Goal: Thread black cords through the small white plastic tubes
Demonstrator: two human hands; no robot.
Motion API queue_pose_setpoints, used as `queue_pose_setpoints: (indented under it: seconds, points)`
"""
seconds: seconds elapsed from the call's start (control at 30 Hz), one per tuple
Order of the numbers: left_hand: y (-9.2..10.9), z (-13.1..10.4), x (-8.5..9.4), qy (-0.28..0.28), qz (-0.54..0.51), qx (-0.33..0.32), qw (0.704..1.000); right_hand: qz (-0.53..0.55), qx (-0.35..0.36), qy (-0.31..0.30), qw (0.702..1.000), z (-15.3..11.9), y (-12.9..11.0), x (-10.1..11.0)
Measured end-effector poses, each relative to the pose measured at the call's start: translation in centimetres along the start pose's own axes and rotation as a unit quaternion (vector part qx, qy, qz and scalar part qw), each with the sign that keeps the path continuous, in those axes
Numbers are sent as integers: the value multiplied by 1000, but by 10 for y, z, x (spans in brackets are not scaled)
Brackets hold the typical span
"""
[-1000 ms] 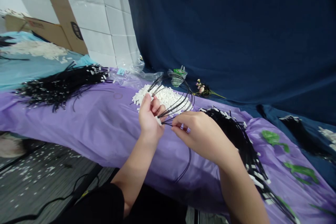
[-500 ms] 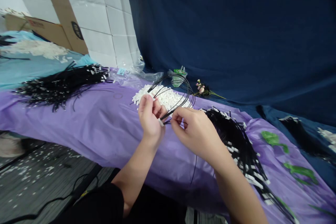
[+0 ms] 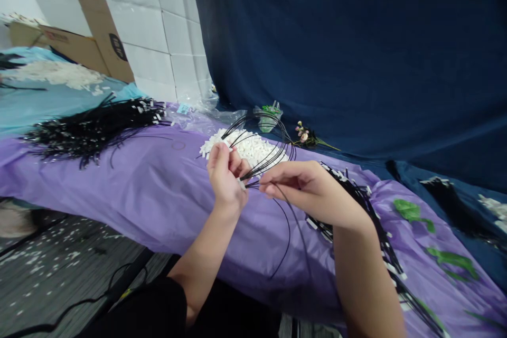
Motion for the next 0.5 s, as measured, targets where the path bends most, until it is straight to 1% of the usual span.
queue_pose_setpoints:
  seconds: [0.1, 0.2, 0.27, 0.37, 0.43, 0.5]
  points:
    - [-1, -1, -1, -1, 2, 12, 1000, 75, -3, 64, 995, 3, 7, 5]
    - [-3, -1, 1, -2, 3, 18, 1000, 133, 15, 157, 979, 1, 11, 16]
    - [-4, 0, 1, -1, 2, 22, 1000, 145, 48, 226, 962, -2, 12, 24]
    - [-5, 0, 1, -4, 4, 23, 1000, 126, 122, 315, 933, -5, 14, 32]
    - [-6, -1, 0, -9, 6, 24, 1000, 110, 174, 346, 915, -4, 13, 33]
    - [-8, -3, -2, -13, 8, 23, 1000, 92, 207, 365, 903, -1, 9, 31]
Point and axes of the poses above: each hand's wrist, its own z-axis towards the middle knuckle, its own x-axis out of the back of the hand, y = z × x, the point moved 1 cm from there along z, towards the middle knuckle, and after that the axes turned 15 degrees about -y, right-handed, at the moved point
